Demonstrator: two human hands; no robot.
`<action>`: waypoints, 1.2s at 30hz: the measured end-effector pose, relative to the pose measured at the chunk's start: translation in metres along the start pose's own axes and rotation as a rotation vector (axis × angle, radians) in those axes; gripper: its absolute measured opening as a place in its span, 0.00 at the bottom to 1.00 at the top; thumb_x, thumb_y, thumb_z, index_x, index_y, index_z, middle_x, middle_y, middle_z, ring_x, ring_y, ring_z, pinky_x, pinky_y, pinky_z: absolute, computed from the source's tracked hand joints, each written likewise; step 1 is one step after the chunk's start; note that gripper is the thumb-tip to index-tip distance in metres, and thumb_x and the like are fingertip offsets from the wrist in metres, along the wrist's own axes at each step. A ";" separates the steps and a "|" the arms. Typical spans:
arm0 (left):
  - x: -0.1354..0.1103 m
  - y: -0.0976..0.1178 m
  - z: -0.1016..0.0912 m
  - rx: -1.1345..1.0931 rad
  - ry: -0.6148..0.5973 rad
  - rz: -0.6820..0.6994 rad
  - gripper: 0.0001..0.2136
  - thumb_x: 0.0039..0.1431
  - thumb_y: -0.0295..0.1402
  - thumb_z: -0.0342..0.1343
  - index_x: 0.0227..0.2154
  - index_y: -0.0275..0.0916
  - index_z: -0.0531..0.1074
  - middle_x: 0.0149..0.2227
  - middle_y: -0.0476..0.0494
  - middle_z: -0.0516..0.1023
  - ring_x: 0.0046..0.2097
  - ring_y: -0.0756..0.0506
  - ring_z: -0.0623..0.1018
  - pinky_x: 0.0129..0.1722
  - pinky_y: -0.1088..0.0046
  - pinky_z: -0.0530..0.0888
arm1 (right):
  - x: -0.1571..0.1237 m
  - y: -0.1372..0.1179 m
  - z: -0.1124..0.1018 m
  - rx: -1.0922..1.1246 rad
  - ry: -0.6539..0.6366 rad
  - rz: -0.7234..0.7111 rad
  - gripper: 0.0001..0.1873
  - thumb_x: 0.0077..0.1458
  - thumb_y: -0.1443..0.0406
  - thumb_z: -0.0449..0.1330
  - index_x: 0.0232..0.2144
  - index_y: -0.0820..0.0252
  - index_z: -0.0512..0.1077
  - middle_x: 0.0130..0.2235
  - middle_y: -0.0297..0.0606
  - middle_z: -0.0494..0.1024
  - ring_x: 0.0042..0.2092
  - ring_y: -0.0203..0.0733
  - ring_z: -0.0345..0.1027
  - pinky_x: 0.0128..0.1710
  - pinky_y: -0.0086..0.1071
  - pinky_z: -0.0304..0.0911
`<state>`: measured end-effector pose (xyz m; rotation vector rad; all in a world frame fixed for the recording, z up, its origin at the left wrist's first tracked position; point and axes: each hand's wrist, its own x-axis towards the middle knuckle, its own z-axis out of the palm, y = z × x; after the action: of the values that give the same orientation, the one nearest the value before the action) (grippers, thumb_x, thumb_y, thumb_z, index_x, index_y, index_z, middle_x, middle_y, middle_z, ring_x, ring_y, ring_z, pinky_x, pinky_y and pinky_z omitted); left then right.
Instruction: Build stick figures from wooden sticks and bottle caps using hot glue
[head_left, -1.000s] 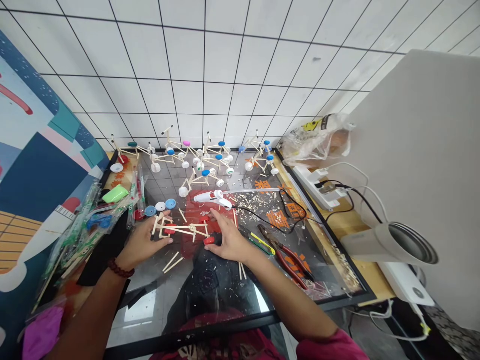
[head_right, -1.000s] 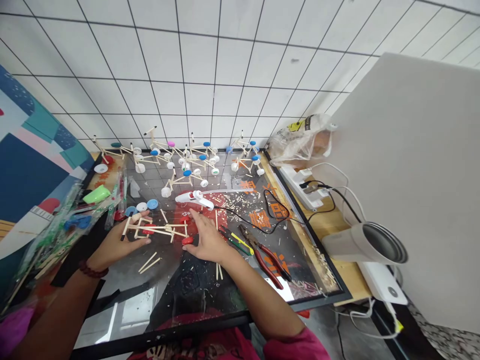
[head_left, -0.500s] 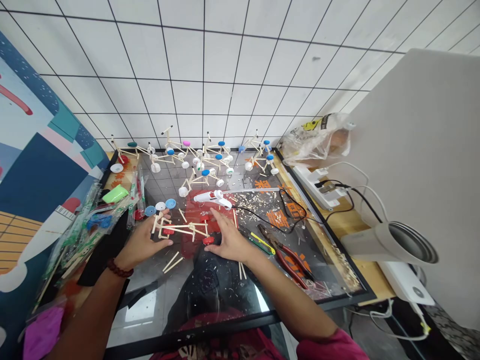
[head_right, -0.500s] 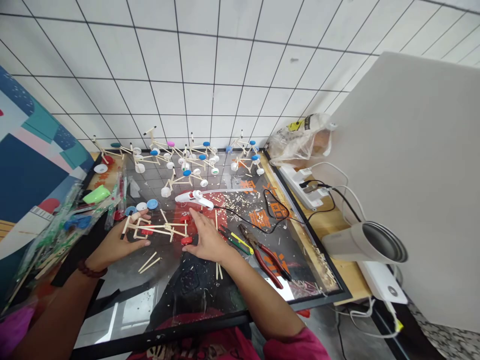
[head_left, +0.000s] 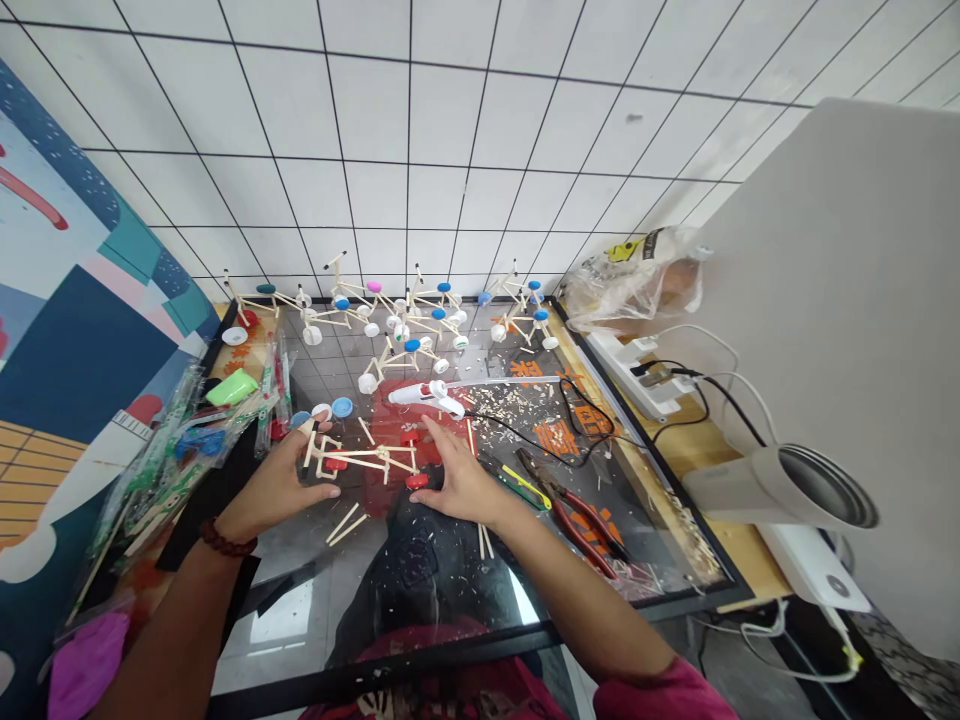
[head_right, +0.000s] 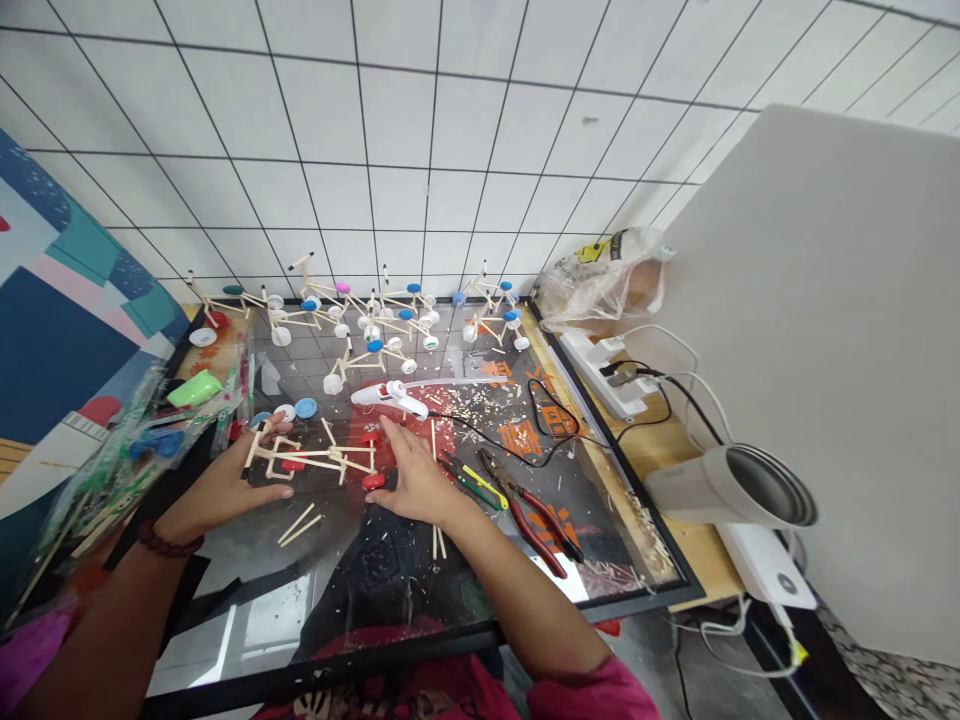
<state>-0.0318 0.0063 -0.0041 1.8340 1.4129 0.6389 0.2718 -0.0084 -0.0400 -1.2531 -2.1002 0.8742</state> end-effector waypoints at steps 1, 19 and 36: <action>0.000 0.001 -0.002 -0.004 -0.007 -0.008 0.41 0.45 0.39 0.69 0.63 0.43 0.59 0.65 0.32 0.64 0.64 0.31 0.67 0.60 0.49 0.69 | 0.000 0.000 0.000 0.000 -0.001 0.002 0.65 0.41 0.63 0.75 0.71 0.55 0.38 0.68 0.54 0.56 0.66 0.60 0.53 0.63 0.56 0.52; -0.004 0.004 -0.025 0.036 -0.015 -0.011 0.46 0.46 0.41 0.68 0.67 0.47 0.52 0.64 0.32 0.66 0.63 0.30 0.68 0.56 0.52 0.73 | 0.000 -0.001 -0.001 -0.002 -0.002 -0.003 0.65 0.41 0.63 0.74 0.71 0.55 0.37 0.68 0.54 0.56 0.67 0.60 0.52 0.64 0.56 0.51; -0.008 0.005 -0.031 0.083 0.090 0.014 0.45 0.49 0.45 0.65 0.68 0.51 0.50 0.57 0.39 0.71 0.51 0.36 0.74 0.48 0.58 0.74 | 0.000 -0.001 -0.002 -0.005 -0.001 0.012 0.64 0.40 0.62 0.75 0.70 0.58 0.41 0.67 0.53 0.55 0.67 0.58 0.50 0.66 0.54 0.49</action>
<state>-0.0543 0.0053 0.0197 1.9026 1.5069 0.6868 0.2721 -0.0083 -0.0380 -1.2694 -2.0985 0.8760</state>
